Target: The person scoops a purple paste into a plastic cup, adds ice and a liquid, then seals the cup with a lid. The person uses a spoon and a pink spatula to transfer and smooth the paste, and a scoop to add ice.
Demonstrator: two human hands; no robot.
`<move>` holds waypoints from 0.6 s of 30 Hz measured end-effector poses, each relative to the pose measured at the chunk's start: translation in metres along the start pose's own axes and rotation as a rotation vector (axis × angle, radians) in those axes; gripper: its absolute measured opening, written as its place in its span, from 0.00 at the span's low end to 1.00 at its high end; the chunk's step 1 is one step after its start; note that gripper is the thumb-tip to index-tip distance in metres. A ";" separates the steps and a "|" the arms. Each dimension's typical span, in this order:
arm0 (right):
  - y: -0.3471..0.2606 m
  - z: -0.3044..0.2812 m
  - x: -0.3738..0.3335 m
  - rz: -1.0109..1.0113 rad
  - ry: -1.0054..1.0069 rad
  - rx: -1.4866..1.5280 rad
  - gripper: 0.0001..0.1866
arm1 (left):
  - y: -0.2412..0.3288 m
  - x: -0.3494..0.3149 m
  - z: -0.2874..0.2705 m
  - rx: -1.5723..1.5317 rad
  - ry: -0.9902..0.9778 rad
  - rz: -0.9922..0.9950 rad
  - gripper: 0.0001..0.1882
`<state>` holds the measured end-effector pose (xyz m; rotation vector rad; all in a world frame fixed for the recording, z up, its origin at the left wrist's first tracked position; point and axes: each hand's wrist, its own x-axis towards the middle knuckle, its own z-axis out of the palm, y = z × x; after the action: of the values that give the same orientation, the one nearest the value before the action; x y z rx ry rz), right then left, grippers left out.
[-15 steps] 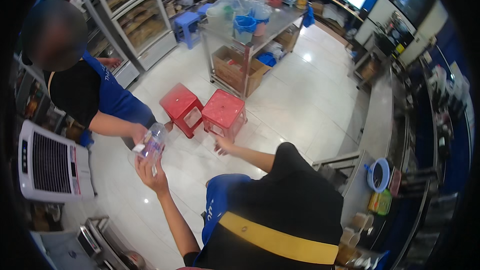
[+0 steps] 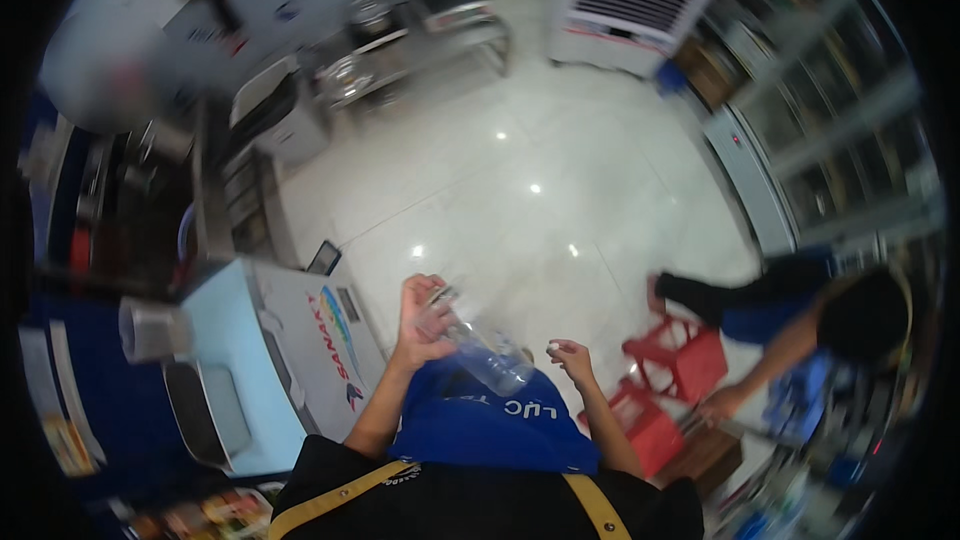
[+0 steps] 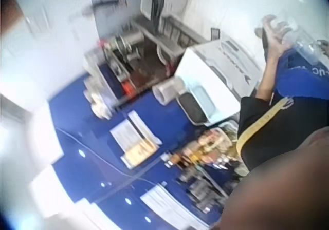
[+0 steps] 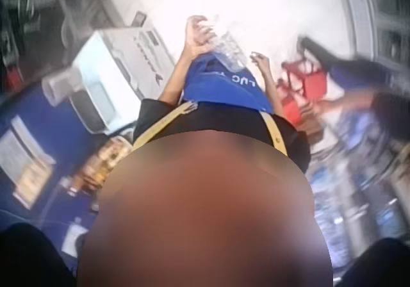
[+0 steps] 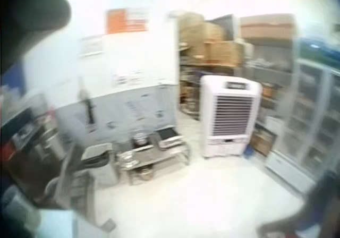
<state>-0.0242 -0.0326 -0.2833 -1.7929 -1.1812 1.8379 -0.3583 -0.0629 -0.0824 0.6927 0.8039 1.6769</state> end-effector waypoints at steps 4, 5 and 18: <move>-0.089 0.045 0.100 -0.056 -0.056 -0.302 0.15 | 0.031 -0.003 -0.128 -0.225 0.329 0.165 0.48; -0.115 0.065 0.130 -0.070 -0.056 -0.323 0.15 | 0.035 -0.005 -0.158 -0.306 0.420 0.188 0.46; -0.483 0.513 0.415 -0.870 -0.439 -0.584 0.17 | 0.217 0.121 -0.339 -0.525 0.770 0.602 0.40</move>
<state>-0.7249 0.3892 -0.2775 -0.7758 -2.3610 1.4255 -0.7775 -0.0366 -0.1066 -0.1380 0.6338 2.6370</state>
